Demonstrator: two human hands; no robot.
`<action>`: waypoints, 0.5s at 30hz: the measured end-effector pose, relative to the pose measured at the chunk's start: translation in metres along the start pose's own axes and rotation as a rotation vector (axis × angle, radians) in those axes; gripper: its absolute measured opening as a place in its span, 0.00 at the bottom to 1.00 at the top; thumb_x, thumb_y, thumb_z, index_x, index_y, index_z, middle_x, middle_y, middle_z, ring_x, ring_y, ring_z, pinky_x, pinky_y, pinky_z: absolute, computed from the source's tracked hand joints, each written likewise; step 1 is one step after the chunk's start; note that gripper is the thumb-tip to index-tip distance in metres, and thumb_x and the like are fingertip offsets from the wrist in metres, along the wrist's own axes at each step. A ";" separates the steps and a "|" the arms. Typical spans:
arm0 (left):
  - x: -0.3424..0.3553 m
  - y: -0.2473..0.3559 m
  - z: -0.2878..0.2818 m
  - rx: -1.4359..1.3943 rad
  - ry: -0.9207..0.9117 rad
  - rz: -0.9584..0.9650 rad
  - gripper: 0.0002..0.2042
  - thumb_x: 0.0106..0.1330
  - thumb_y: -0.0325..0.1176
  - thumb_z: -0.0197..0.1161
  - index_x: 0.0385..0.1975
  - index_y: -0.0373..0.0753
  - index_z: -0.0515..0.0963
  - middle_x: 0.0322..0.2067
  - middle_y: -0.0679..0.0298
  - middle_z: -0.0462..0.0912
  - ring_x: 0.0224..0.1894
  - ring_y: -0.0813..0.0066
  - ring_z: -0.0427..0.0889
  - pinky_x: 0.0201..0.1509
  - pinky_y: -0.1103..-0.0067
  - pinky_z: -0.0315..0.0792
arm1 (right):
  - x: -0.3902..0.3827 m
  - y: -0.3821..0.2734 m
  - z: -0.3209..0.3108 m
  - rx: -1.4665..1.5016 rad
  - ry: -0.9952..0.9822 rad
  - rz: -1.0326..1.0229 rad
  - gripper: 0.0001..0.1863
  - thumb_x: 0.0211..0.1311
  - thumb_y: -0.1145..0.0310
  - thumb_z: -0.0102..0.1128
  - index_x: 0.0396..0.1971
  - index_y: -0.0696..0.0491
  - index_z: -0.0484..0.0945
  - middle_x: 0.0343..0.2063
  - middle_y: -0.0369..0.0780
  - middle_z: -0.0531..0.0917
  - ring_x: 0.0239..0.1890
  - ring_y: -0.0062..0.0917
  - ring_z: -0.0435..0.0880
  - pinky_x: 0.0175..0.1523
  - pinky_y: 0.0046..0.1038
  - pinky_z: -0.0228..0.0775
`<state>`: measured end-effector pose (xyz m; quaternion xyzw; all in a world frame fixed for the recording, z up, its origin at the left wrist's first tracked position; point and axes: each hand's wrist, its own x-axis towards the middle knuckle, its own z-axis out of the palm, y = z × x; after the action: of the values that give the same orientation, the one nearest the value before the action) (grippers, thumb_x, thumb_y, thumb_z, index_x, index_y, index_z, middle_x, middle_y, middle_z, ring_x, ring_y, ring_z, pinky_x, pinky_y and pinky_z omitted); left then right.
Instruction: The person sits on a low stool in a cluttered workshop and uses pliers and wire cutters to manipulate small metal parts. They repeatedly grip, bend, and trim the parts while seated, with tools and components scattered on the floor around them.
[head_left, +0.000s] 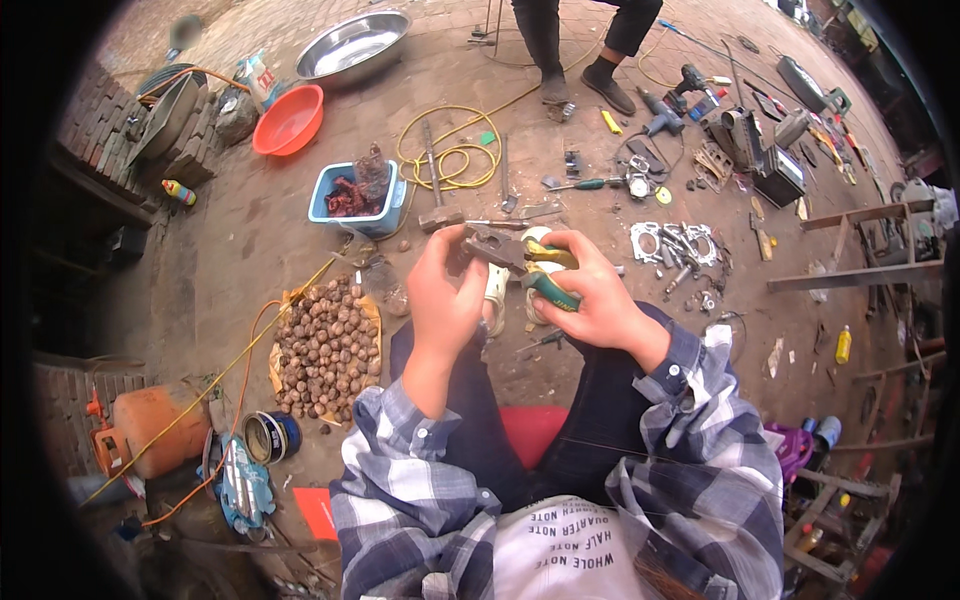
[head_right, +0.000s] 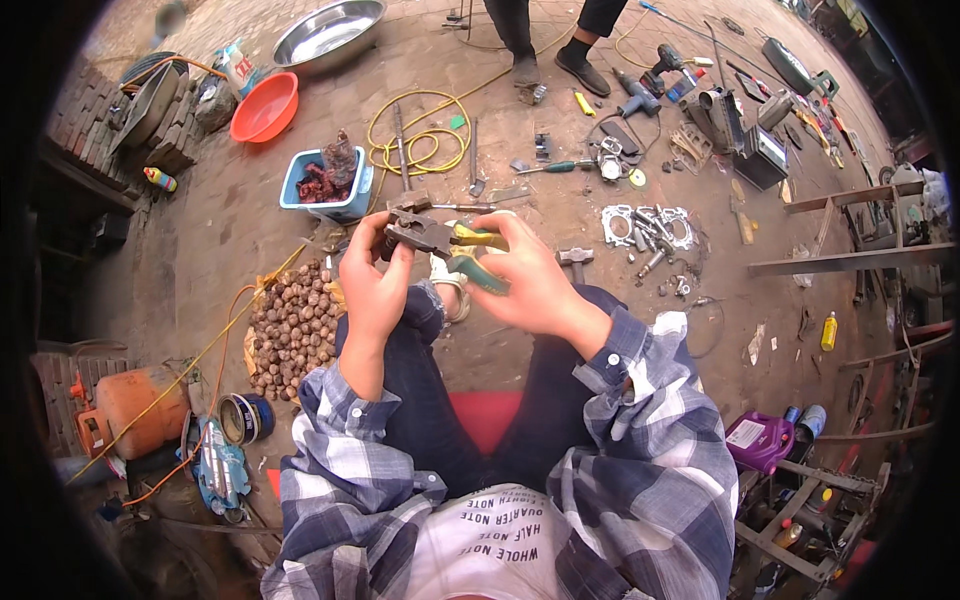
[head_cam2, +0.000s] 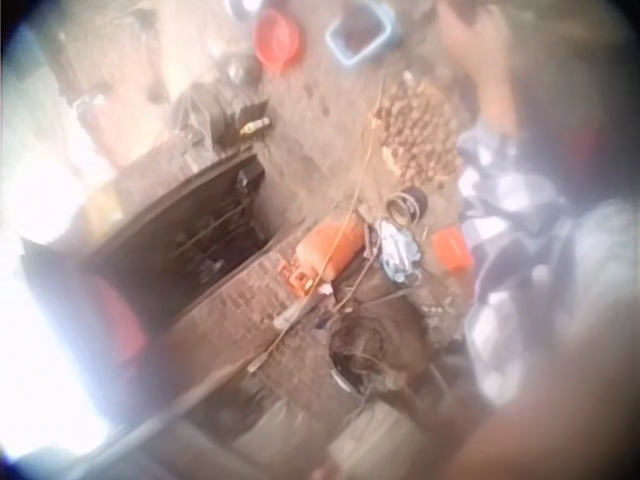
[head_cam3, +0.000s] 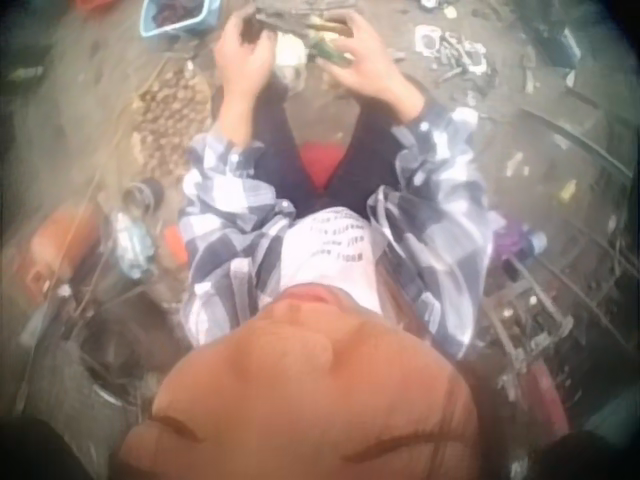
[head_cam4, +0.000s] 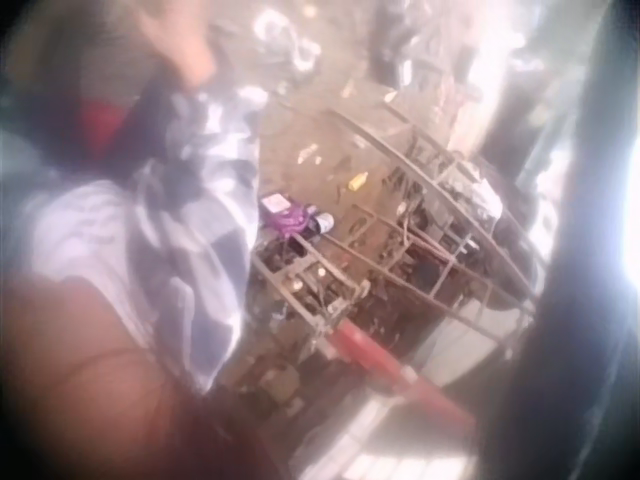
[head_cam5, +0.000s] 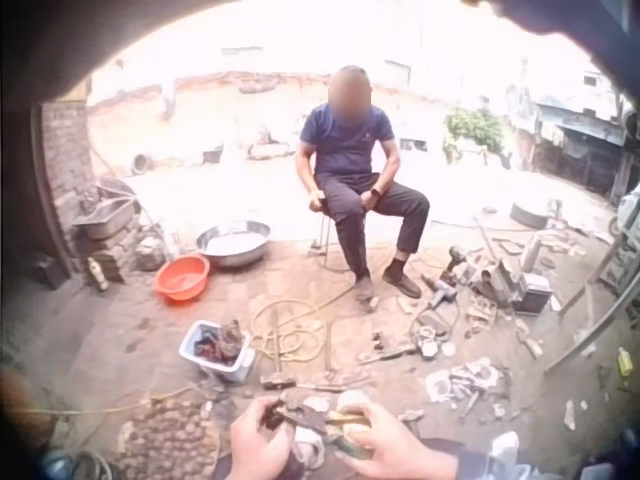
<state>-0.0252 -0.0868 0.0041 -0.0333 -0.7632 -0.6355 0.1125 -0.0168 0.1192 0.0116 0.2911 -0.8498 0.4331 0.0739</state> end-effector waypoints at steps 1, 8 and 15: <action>0.001 0.002 0.000 -0.042 -0.016 0.030 0.17 0.56 0.22 0.60 0.48 0.32 0.73 0.41 0.58 0.81 0.43 0.70 0.80 0.50 0.74 0.73 | -0.001 0.001 -0.002 -0.007 0.000 -0.023 0.10 0.48 0.71 0.69 0.31 0.58 0.81 0.49 0.50 0.73 0.51 0.43 0.77 0.56 0.36 0.69; 0.007 0.010 -0.002 -0.347 -0.135 0.036 0.22 0.55 0.25 0.60 0.53 0.33 0.69 0.47 0.60 0.76 0.50 0.70 0.76 0.58 0.72 0.69 | -0.005 0.006 -0.013 0.074 -0.007 0.006 0.08 0.48 0.71 0.70 0.29 0.56 0.82 0.50 0.50 0.72 0.51 0.43 0.77 0.56 0.37 0.69; 0.002 0.004 -0.002 -0.047 -0.319 -0.014 0.23 0.58 0.33 0.65 0.51 0.29 0.69 0.39 0.56 0.81 0.43 0.68 0.80 0.50 0.73 0.72 | -0.007 0.010 -0.011 0.014 0.008 -0.026 0.09 0.44 0.73 0.68 0.29 0.56 0.82 0.49 0.48 0.73 0.52 0.43 0.74 0.54 0.37 0.69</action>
<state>-0.0261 -0.0883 0.0089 -0.1311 -0.7563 -0.6407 -0.0151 -0.0179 0.1356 0.0093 0.3007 -0.8426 0.4394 0.0810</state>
